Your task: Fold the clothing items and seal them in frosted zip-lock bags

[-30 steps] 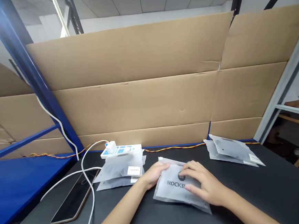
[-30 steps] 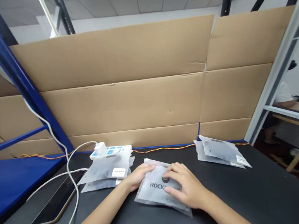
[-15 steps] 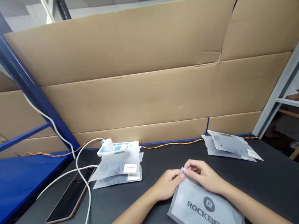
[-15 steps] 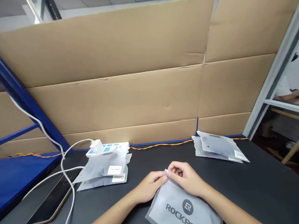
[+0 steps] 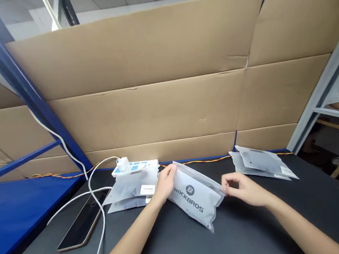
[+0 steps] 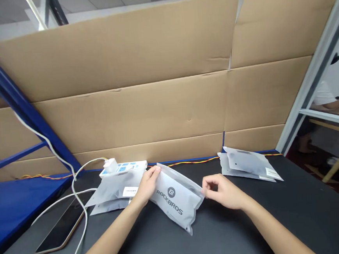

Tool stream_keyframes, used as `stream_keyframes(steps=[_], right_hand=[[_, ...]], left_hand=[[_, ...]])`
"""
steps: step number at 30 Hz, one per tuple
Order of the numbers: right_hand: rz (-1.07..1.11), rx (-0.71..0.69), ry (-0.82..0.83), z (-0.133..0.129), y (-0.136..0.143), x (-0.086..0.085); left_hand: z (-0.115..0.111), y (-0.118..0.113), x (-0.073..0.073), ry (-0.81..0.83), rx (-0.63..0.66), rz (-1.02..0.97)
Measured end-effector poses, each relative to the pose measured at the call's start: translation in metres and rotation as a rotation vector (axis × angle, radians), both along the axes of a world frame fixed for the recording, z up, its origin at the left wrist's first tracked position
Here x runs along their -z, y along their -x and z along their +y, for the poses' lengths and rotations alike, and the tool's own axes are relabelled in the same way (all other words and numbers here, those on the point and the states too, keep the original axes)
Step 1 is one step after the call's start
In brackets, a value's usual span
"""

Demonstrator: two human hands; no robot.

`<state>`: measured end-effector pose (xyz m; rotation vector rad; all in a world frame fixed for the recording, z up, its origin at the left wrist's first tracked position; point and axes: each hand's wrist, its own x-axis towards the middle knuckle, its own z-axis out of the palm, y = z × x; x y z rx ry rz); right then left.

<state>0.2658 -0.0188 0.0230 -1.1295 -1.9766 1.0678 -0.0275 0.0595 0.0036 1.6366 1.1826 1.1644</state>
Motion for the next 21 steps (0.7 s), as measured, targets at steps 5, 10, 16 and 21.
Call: stream_keyframes(steps=[5, 10, 16, 21], right_hand=[[0.087, -0.022, 0.046, -0.005, 0.003, -0.006], [0.02, -0.095, -0.035, -0.005, 0.011, -0.005], [-0.08, -0.132, 0.125, -0.007, 0.01, 0.008], [-0.112, -0.18, 0.032, -0.012, 0.031, 0.021]], left_hand=[[-0.006, -0.011, 0.011, -0.014, 0.027, -0.007], [-0.016, -0.023, 0.015, -0.011, 0.135, 0.026], [-0.033, -0.039, 0.017, -0.061, 0.221, 0.111], [-0.046, -0.049, 0.023, -0.12, 0.214, 0.207]])
